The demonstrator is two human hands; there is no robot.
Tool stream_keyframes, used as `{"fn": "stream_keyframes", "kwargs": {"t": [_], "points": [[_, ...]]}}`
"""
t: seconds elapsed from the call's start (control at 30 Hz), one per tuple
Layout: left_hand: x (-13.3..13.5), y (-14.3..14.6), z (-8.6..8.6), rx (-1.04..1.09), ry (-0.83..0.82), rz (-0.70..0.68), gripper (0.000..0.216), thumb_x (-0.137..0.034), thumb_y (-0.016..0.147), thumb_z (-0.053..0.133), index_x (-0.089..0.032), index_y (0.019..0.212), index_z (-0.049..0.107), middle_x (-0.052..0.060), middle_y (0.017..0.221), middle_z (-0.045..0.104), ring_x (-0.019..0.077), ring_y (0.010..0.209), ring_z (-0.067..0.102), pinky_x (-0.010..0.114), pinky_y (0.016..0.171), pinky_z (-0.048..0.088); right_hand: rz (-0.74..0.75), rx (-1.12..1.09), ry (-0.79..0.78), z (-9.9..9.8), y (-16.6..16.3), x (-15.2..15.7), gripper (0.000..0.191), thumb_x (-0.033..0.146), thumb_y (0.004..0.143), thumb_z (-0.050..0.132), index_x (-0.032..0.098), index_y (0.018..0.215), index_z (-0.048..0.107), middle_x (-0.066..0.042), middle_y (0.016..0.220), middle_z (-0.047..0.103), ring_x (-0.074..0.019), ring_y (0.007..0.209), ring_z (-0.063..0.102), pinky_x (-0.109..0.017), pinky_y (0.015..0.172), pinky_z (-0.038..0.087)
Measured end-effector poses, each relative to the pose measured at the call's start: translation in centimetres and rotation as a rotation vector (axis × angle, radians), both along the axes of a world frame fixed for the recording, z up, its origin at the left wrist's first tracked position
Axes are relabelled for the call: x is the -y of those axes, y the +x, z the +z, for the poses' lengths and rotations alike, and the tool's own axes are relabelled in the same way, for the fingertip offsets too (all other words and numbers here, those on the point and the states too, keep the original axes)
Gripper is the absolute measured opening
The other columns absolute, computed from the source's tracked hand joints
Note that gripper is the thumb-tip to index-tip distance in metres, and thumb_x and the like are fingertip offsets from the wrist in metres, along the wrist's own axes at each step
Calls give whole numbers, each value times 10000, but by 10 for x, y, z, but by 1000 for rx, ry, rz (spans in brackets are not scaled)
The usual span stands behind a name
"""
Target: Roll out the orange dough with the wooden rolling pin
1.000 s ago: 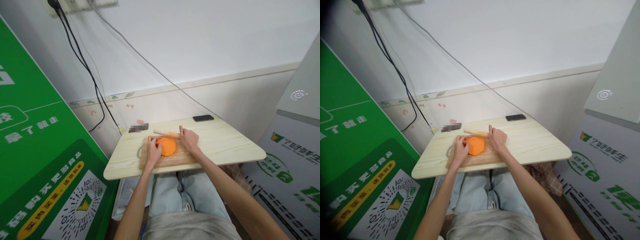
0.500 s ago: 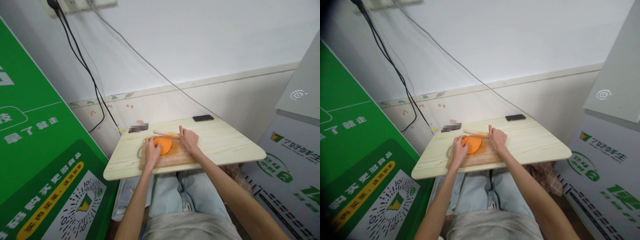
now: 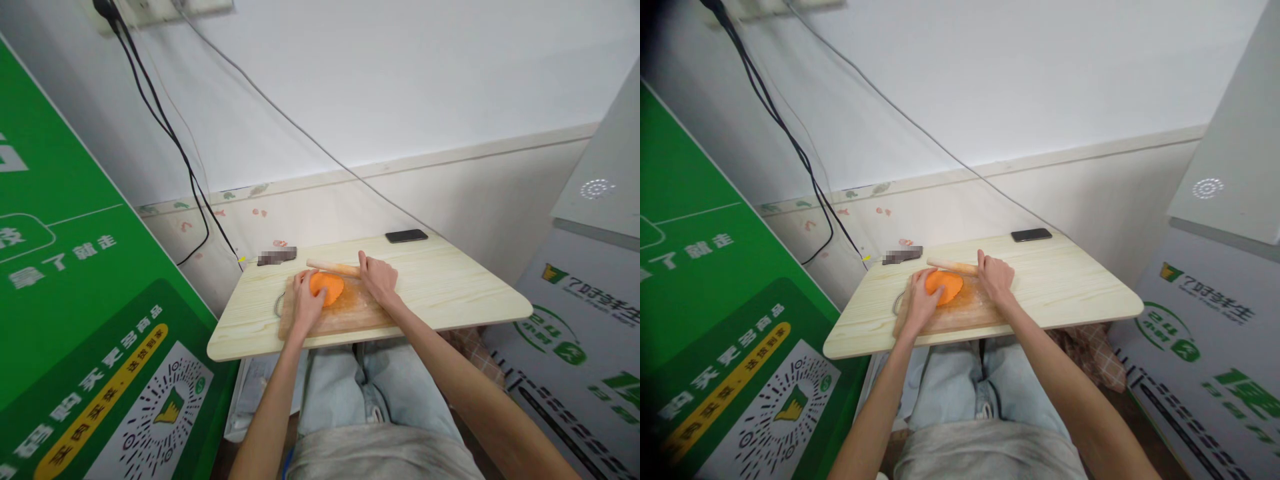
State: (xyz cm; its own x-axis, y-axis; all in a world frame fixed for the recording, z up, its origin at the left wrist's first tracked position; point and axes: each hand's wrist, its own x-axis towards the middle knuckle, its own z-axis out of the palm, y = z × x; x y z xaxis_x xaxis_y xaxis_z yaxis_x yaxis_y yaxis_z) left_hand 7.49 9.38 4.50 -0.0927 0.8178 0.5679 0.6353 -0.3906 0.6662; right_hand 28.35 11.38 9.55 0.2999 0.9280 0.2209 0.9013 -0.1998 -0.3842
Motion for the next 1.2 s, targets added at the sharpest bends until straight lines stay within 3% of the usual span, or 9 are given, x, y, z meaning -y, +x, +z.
{"fn": "stream_keyframes", "kwargs": {"t": [0.17,0.33,0.53,0.67,0.83,1.07,1.2], "points": [[-3,-4,0,133,0,42,433,-56,789,697,-235,1182,728,72,1230,697,264,1218,665,453,1178,508,1,-5,-3,0,0,0,777,552,1173,177,169,1163,852,-204,1179,829,-311,1130,783,-371,953,508],[-2,-6,-1,278,-9,-63,259,-149,836,735,-220,1083,759,74,1179,779,267,1140,721,443,1079,570,-1,3,3,-1,0,-1,785,555,1172,168,172,1148,853,-200,1162,832,-312,1119,786,-369,935,510],[-3,-4,-5,397,-94,-239,279,-184,842,741,-189,1120,768,106,1208,797,266,1163,750,443,1098,576,4,1,9,-1,1,0,801,556,1168,150,177,1153,855,-198,1175,830,-310,1115,784,-375,930,511],[-1,-1,-4,257,-113,-303,418,-151,829,749,-194,1244,755,113,1320,769,282,1259,711,474,1170,532,3,-17,5,0,1,1,806,555,1167,143,182,1160,857,-195,1182,830,-304,1117,781,-374,943,506],[6,7,1,-40,-81,-269,554,-142,826,775,-217,1373,722,116,1471,679,312,1441,569,510,1273,420,-4,-12,11,-1,1,0,798,557,1168,157,173,1155,856,-201,1161,831,-308,1107,786,-370,930,509],[18,12,12,-262,-174,-98,540,-386,861,843,-258,1372,725,126,1439,655,350,1376,571,524,1215,434,1,-29,12,-2,1,0,798,565,1167,158,179,1143,856,-199,1165,830,-320,1119,785,-382,940,511],[22,13,17,-384,-201,-158,655,-481,826,870,-283,1427,699,145,1482,663,407,1399,571,558,1217,418,6,-22,10,-1,1,1,809,563,1166,145,170,1149,852,-208,1173,827,-317,1126,782,-381,950,509]]}}
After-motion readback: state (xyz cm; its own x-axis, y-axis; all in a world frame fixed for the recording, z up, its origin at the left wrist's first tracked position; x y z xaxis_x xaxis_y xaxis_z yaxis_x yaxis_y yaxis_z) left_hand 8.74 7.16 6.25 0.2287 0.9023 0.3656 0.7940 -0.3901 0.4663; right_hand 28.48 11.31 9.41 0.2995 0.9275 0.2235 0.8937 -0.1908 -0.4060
